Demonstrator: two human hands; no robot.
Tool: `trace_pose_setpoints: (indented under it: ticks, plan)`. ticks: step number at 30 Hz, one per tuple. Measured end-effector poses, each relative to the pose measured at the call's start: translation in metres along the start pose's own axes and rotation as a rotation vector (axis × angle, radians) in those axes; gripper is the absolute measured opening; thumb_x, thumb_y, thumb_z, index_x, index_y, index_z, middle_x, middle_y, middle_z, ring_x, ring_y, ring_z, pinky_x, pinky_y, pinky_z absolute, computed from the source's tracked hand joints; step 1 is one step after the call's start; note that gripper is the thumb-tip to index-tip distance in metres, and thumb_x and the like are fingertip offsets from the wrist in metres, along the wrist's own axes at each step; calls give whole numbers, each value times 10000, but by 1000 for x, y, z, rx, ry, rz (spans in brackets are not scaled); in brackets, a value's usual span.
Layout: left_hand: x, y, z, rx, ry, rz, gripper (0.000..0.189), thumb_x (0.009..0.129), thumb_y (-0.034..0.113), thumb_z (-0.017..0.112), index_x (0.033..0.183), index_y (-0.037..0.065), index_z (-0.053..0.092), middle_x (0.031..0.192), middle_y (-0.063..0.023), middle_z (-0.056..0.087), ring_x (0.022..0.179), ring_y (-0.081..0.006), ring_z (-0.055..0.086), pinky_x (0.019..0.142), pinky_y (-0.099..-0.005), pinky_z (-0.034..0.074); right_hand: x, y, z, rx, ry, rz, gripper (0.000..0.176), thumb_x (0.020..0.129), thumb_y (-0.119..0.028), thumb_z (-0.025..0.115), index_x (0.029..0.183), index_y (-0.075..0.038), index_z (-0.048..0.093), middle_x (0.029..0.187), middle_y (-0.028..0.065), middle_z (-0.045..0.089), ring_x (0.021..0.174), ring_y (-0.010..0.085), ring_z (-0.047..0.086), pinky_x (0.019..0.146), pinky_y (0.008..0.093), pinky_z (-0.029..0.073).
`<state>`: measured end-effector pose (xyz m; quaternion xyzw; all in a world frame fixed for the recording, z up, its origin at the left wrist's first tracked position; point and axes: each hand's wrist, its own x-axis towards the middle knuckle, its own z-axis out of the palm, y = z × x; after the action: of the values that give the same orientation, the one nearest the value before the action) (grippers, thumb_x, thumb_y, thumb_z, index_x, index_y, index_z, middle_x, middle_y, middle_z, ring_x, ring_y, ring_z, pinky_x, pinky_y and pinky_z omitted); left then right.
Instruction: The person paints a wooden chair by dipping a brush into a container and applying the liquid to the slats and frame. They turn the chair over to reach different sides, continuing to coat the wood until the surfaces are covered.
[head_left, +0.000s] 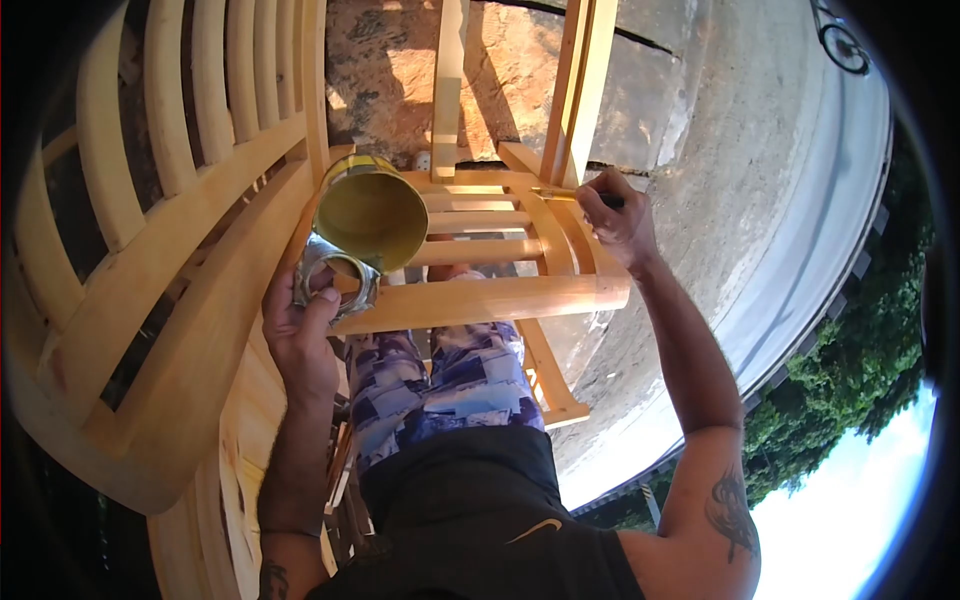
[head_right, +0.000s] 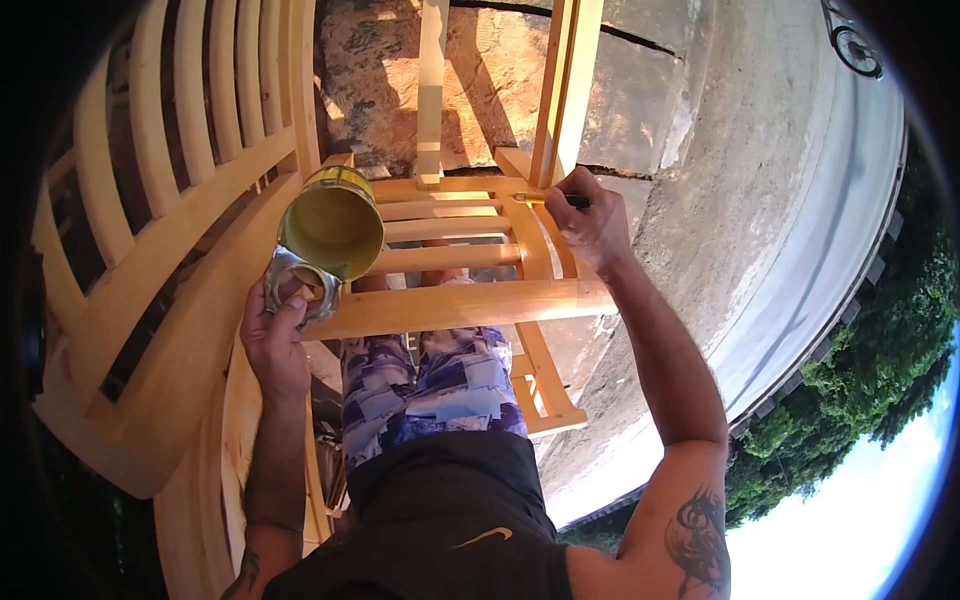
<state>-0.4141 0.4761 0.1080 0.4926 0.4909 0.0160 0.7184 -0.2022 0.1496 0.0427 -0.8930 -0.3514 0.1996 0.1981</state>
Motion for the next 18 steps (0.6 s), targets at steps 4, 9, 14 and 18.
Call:
trace_pose_setpoints:
  ticks: [4, 9, 14, 18]
  plan:
    - [1, 3, -2, -2, -29, 9, 381, 871, 16, 567, 1244, -57, 561, 1091, -113, 656, 1000, -175, 618, 910, -306, 506, -23, 9, 49, 38, -60, 16, 106, 800, -31, 665, 805, -105, 590, 756, 57, 547, 549, 189, 578, 459, 308, 455]
    - [3, 4, -8, -10, -3, -31, 410, 874, 6, 559, 1278, -60, 543, 1097, -111, 658, 1012, -174, 619, 922, -312, 507, -24, -10, -13, 337, -204, 594, 116, 870, -72, 639, 780, -37, 575, 701, 27, 549, 540, 113, 542, 458, 286, 424]
    - [2, 9, -3, -28, -12, -24, 415, 874, 6, 556, 1284, -59, 540, 1095, -112, 662, 1022, -175, 617, 924, -313, 508, -51, -39, -15, 303, -67, 448, 161, 816, -113, 667, 765, 3, 568, 592, 88, 551, 527, 151, 567, 501, 277, 438]
    - [-2, 9, -18, 4, -13, -15, 378, 869, -1, 553, 1243, -58, 560, 1096, -113, 663, 1024, -177, 619, 918, -318, 510, -47, -46, -45, 509, -31, 778, 184, 833, -127, 645, 741, 12, 567, 626, 62, 558, 558, 82, 489, 520, 281, 426]
